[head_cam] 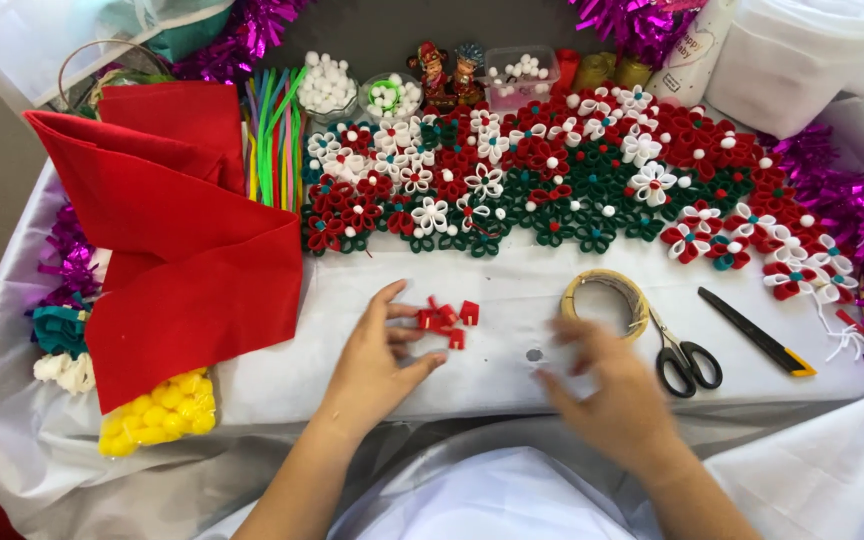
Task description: Folding small squares of red fabric into decorative petals and trimming the edges with scissors.
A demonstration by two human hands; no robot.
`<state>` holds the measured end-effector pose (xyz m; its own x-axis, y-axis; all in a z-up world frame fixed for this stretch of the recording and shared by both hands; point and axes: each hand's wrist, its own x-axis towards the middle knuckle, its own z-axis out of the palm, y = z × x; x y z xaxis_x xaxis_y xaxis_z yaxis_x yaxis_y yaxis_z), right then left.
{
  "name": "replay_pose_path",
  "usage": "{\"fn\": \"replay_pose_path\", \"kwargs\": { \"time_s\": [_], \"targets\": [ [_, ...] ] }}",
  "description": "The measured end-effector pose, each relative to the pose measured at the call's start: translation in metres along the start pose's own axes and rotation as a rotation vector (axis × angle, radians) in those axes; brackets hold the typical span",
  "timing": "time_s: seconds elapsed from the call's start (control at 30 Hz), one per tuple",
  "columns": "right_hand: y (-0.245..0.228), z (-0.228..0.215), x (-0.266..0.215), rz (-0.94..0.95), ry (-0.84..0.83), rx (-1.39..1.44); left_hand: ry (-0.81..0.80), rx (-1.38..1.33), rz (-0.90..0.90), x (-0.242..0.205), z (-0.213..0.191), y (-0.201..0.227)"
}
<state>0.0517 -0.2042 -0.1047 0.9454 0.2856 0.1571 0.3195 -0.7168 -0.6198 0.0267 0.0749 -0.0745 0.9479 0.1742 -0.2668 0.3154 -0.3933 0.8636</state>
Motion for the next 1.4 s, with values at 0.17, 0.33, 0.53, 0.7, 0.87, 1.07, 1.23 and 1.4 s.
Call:
{"fn": "replay_pose_path", "kwargs": {
  "time_s": [0.17, 0.33, 0.53, 0.7, 0.87, 1.07, 1.23, 1.4],
  "targets": [
    [-0.025, 0.034, 0.026, -0.427, -0.198, 0.057, -0.127, -0.276, 0.225, 0.030, 0.029, -0.024],
    [-0.029, 0.030, 0.047, -0.478, -0.118, 0.006, -0.027, -0.326, 0.280, 0.032, 0.016, -0.019],
    [-0.016, 0.040, 0.059, -0.412, 0.140, 0.077, 0.049, -0.250, 0.277, 0.041, 0.010, -0.027],
    [-0.023, 0.066, 0.066, -0.288, 0.155, 0.190, 0.179, 0.171, 0.416, 0.050, 0.026, -0.012],
    [-0.034, 0.058, 0.063, -0.316, 0.204, 0.030, 0.230, 0.068, 0.518, 0.051, 0.022, -0.023],
    [-0.031, 0.062, 0.065, -0.377, 0.169, -0.100, 0.128, 0.119, 0.551, 0.048, 0.017, -0.024],
    [-0.018, 0.068, 0.065, -0.371, 0.125, -0.054, 0.114, 0.131, 0.558, 0.046, 0.016, -0.025],
    [-0.022, 0.064, 0.065, -0.306, 0.139, 0.031, 0.148, 0.132, 0.552, 0.039, 0.016, -0.018]
  ]
}}
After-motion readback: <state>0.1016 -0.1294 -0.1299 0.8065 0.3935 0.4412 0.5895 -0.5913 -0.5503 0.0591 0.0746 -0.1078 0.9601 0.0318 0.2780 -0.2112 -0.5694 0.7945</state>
